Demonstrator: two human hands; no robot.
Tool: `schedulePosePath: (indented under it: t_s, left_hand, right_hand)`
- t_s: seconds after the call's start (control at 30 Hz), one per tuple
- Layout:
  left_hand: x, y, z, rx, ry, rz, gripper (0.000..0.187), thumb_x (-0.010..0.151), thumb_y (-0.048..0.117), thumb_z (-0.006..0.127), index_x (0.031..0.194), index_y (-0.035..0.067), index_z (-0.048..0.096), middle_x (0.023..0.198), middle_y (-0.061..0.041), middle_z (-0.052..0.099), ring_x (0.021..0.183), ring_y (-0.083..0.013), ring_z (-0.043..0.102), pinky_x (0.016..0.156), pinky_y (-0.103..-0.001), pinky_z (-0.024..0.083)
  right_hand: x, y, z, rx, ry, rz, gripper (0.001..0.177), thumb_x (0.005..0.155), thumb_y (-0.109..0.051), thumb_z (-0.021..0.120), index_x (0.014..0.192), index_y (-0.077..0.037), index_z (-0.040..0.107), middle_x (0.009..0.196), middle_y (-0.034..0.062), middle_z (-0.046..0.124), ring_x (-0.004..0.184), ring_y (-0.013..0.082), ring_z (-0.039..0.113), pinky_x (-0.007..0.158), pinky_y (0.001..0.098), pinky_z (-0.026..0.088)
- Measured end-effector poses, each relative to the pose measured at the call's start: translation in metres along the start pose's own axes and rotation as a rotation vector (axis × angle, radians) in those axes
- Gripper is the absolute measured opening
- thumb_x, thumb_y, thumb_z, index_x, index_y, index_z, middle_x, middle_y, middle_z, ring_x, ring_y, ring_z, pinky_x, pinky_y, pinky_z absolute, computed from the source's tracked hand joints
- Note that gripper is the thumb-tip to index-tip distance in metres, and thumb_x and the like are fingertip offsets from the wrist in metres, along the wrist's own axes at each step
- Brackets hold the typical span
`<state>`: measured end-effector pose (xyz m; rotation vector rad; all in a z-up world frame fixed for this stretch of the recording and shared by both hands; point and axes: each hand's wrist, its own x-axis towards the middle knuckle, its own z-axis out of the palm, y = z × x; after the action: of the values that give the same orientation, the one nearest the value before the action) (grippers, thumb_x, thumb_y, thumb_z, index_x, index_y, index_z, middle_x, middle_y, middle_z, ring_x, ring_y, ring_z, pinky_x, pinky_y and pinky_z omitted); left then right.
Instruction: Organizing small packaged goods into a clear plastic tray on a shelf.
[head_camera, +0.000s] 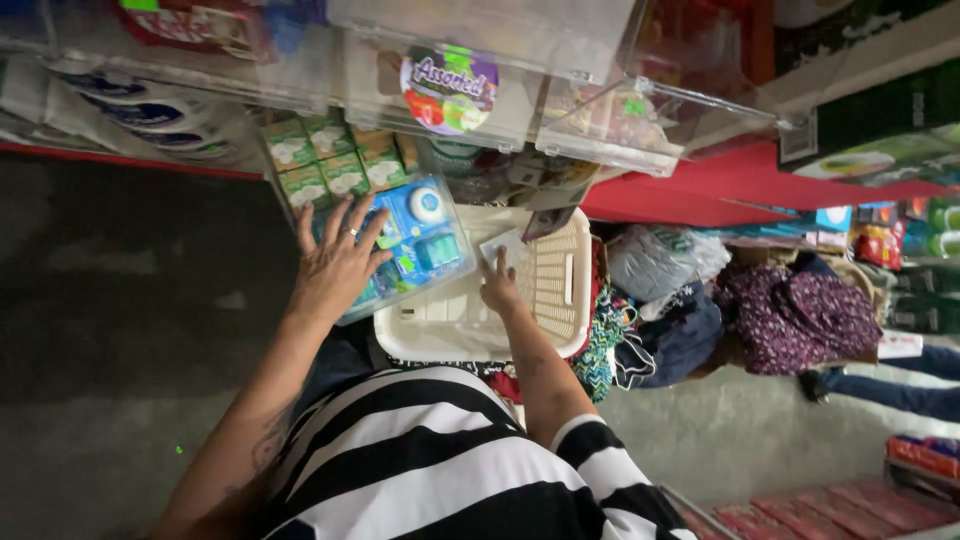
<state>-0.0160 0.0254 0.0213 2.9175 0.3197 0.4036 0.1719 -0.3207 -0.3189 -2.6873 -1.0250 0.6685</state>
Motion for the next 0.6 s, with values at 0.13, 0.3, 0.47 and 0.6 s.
schedulePosePath:
  t_s: [0.13, 0.3, 0.47, 0.6]
  left_hand:
    - [-0.004, -0.003, 0.006, -0.019, 0.009, -0.023, 0.058, 0.095, 0.046, 0.067, 0.144, 0.016, 0.058, 0.156, -0.007, 0.048, 0.142, -0.0261, 0.046, 0.119, -0.062, 0.023]
    - [0.003, 0.003, -0.003, -0.053, 0.043, -0.02, 0.062, 0.092, 0.043, 0.068, 0.147, 0.015, 0.056, 0.16, -0.007, 0.043, 0.141, -0.0262, 0.045, 0.119, -0.061, 0.024]
    - [-0.005, -0.006, 0.005, -0.048, 0.095, -0.072, 0.065, 0.092, 0.042, 0.07, 0.149, 0.015, 0.054, 0.16, -0.01, 0.04, 0.143, -0.0314, 0.043, 0.119, -0.061, 0.024]
    - [-0.024, -0.022, 0.007, -0.184, 0.177, -0.343, 0.071, 0.089, 0.031, 0.076, 0.15, 0.011, 0.048, 0.162, -0.019, 0.034, 0.138, -0.0451, 0.041, 0.11, -0.062, 0.031]
  right_hand:
    - [-0.005, -0.009, -0.015, 0.123, 0.153, -0.05, 0.07, 0.088, -0.007, 0.06, 0.154, 0.002, 0.038, 0.165, 0.0334, 0.01, 0.147, 0.0548, 0.022, 0.115, 0.0623, 0.032]
    - [-0.033, -0.047, -0.08, 0.25, 0.481, -0.032, 0.041, 0.087, 0.0, 0.06, 0.128, 0.001, 0.064, 0.14, 0.0215, 0.06, 0.122, 0.0405, 0.058, 0.105, 0.0462, 0.048]
    - [-0.077, -0.084, -0.146, 0.188, 0.584, -0.015, 0.031, 0.079, 0.005, 0.064, 0.106, -0.004, 0.073, 0.117, 0.0127, 0.07, 0.1, 0.0381, 0.063, 0.091, 0.0457, 0.048]
    - [-0.108, -0.112, -0.178, 0.195, 0.596, -0.063, 0.033, 0.074, 0.01, 0.064, 0.1, -0.008, 0.073, 0.11, 0.0078, 0.071, 0.098, 0.0361, 0.06, 0.088, 0.0445, 0.048]
